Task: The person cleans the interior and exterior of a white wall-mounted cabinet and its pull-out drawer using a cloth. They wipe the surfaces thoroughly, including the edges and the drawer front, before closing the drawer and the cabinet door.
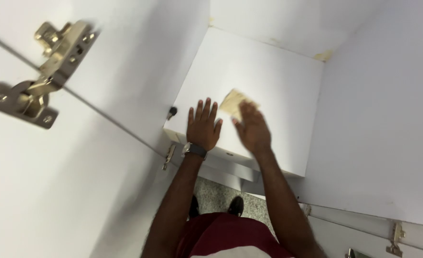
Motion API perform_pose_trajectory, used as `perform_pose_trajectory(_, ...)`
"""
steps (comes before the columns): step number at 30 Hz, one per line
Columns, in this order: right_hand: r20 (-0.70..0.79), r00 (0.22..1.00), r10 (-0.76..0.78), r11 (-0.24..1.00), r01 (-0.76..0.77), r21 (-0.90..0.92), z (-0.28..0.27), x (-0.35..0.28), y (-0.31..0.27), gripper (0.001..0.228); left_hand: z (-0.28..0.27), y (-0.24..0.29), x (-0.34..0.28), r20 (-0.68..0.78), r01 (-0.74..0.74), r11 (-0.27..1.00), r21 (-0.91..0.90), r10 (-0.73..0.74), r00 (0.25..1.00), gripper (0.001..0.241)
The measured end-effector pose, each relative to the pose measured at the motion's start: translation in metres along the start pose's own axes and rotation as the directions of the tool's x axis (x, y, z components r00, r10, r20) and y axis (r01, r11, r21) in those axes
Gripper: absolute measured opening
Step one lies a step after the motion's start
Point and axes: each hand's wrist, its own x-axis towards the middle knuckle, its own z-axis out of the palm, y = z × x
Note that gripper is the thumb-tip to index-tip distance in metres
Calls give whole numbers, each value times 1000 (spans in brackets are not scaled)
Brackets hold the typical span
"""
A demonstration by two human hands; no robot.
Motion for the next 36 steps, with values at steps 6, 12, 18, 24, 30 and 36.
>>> perform_pose_trajectory(6, -174, 971, 164, 962, -197, -188, 5, 70, 55, 60, 7, 1, 3, -31, 70, 997, 31, -69, 997, 70)
perform_pose_trajectory(12, -217, 975, -56, 980, 12, -201, 57, 174, 59, 58, -6, 8, 3, -7, 124, 992, -12, -124, 992, 78)
perform_pose_trajectory(18, 140, 963, -230, 972, 219, 88, 48, 159, -48, 53, -21, 11, 2, -19, 212, 976, 53, -211, 977, 87)
perform_pose_trajectory(24, 176, 970, -169, 849, 53, 526, 23, 78, -31, 41, -5, 4, -4, -80, 158, 986, -47, -162, 984, 86)
perform_pose_trajectory(30, -141, 975, 174, 779, -48, 625, 9, 1, -8, 35, -4, 4, -21, -44, 31, 998, -57, -33, 998, 70)
perform_pose_trajectory(36, -182, 972, 150, 897, -56, 439, -10, -14, -29, 34, 9, -16, 47, 50, 92, 989, 114, -98, 994, 68)
